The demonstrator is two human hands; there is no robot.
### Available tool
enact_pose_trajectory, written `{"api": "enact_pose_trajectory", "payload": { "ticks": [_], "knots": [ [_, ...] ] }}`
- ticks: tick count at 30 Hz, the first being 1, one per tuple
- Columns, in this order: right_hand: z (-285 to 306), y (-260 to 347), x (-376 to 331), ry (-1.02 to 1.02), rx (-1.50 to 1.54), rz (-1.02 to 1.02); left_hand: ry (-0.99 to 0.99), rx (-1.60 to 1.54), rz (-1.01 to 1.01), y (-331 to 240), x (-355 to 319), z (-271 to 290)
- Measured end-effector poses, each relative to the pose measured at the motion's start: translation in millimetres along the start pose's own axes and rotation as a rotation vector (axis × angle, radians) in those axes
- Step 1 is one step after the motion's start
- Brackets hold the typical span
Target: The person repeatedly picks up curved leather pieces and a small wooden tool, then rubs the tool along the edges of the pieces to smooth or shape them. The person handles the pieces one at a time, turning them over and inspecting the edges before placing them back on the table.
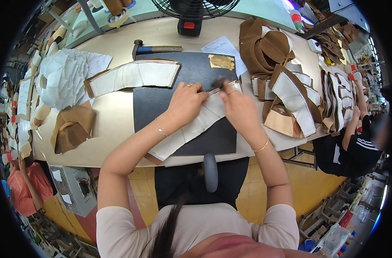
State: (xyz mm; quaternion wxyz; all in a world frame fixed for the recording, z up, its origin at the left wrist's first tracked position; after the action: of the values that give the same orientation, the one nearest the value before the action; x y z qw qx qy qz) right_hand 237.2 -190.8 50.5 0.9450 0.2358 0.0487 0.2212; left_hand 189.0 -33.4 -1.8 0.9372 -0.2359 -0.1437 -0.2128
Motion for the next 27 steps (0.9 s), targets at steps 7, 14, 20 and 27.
{"api": "enact_pose_trajectory", "payload": {
  "ticks": [7, 14, 20, 27],
  "knots": [
    [8.0, 6.3, 4.1, -0.053, 0.001, 0.087, -0.017, -0.152, 0.103, 7.9, -6.7, 4.5],
    [-14.2, -5.9, -1.8, 0.147, -0.071, 0.035, 0.049, -0.366, 0.262, 15.4, -7.4, 8.4],
    [4.7, 16.0, 0.0, -0.153, 0.165, 0.138, 0.046, -0.187, 0.144, 8.9, -9.9, 12.9],
    [-20.7, -2.2, -9.7, 0.122, -0.076, 0.036, 0.105, -0.596, 0.49, 19.9, -22.5, 19.7]
  ]
}}
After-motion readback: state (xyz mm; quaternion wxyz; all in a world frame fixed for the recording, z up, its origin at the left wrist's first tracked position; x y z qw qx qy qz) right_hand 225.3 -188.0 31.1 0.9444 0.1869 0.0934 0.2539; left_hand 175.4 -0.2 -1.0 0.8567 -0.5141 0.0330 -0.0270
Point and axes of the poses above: each hand's wrist, its own x-axis towards the middle knuckle, its own z-axis out of the back of the hand, y = z × x, the point moved 4 cm from there along x, towards the middle knuckle, and after that the axes turned 11 degrees about -z, right-handed, at the moved point
